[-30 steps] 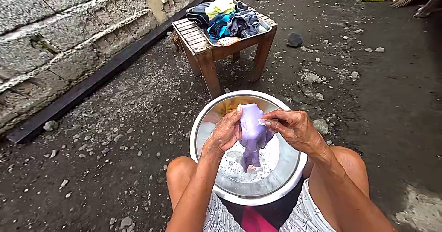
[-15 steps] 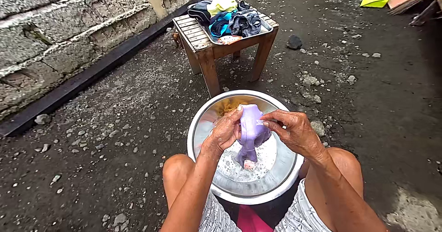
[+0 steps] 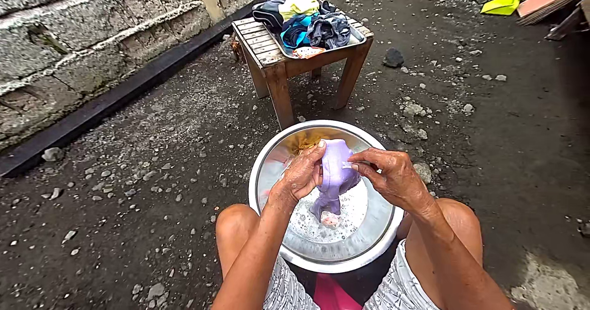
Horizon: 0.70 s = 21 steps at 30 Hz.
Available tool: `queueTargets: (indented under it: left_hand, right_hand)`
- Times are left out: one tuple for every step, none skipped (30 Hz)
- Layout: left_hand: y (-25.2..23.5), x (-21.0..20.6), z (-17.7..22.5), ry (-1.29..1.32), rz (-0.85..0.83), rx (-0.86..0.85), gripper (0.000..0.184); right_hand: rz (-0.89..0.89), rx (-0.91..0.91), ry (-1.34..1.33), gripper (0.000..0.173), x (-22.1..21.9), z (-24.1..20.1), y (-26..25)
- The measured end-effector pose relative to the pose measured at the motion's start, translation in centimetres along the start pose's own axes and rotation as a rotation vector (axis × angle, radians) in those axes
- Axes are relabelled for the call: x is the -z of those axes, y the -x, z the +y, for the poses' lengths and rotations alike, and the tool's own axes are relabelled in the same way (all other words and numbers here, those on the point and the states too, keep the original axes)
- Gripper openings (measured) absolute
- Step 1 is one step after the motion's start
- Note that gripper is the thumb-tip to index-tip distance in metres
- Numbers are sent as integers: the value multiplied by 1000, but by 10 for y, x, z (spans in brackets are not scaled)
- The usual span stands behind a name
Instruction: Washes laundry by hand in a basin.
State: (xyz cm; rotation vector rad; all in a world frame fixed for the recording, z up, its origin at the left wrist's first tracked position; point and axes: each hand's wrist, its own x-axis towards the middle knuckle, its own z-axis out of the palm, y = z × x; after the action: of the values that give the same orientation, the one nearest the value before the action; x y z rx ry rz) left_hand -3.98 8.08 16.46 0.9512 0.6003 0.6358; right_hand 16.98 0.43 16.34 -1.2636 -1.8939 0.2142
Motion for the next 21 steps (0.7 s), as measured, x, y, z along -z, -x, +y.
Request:
queueTargets:
  left_hand:
    - [0,0,0,-2,-3,0,40]
    - [0,1,0,1,-6,2,40]
    - [0,1,0,2,-2,4,40]
    - [0,1,0,2,1,4,40]
    - [0,0,0,2,0,4,40]
    - [0,1,0,4,-1,3,40]
    - [0,1,-1,4,-4,2,40]
    - [0,1,-1,4,-5,2,40]
    - [0,1,-1,6,-8,1,40]
    - [0,0,-1,7,-10,2,40]
    - [0,0,-1,7,-11,3,39]
    - [0,0,-1,9,-14,3,39]
    - [0,0,-1,11,-17,3,39]
    - [0,1,-1,14,-19,4,38]
    - [0,1,-1,17,-19,5,38]
    - [0,0,-1,15,-17,6,39]
    - [0,0,-1,11,-14,9,39]
    - [0,0,-1,4,-11,12,40]
    - [0,0,-1,-1,-8,11,40]
    - [0,0,-1,-3,-10,9,40]
    - [1,0,0,-1,-16,8,40]
  right_hand:
    - [-2,0,4,20,0,0,0]
    - [-2,-1,6,19,0,-1,0]
    - [-2,-3,5,19,-1,-1,0]
    - [-2,-3,2,19,-1,-1,-1]
    - [-1,-2,0,19,-1,-1,-1]
    - [-1,-1,0,19,-1,-1,-1]
    - [-3,2,4,19,-1,-1,-1]
    - [-6,4,9,19,-1,-1,-1]
    - [-9,7,12,19,0,-1,-1]
    - [-9,9,16,19,0,-1,-1]
    - [-6,11,13,19,0,-1,-1]
    - [-8,11,8,19,0,-2,-1]
    - [-7,13,4,19,0,-2,-1]
    - [-5,15,5,19,0,-2,-1]
    - [-5,16,7,19,1,-2,-1]
    - [-3,16,10,19,1,-2,-1]
    - [0,16,10,19,1,-2,-1]
    - [7,17,8,19,2,-2,-1]
    - [17,15,2,19,3,-3,-1]
    - [28,9,-7,19,4,-3,-1]
    - [39,1,-25,18,5,-3,-1]
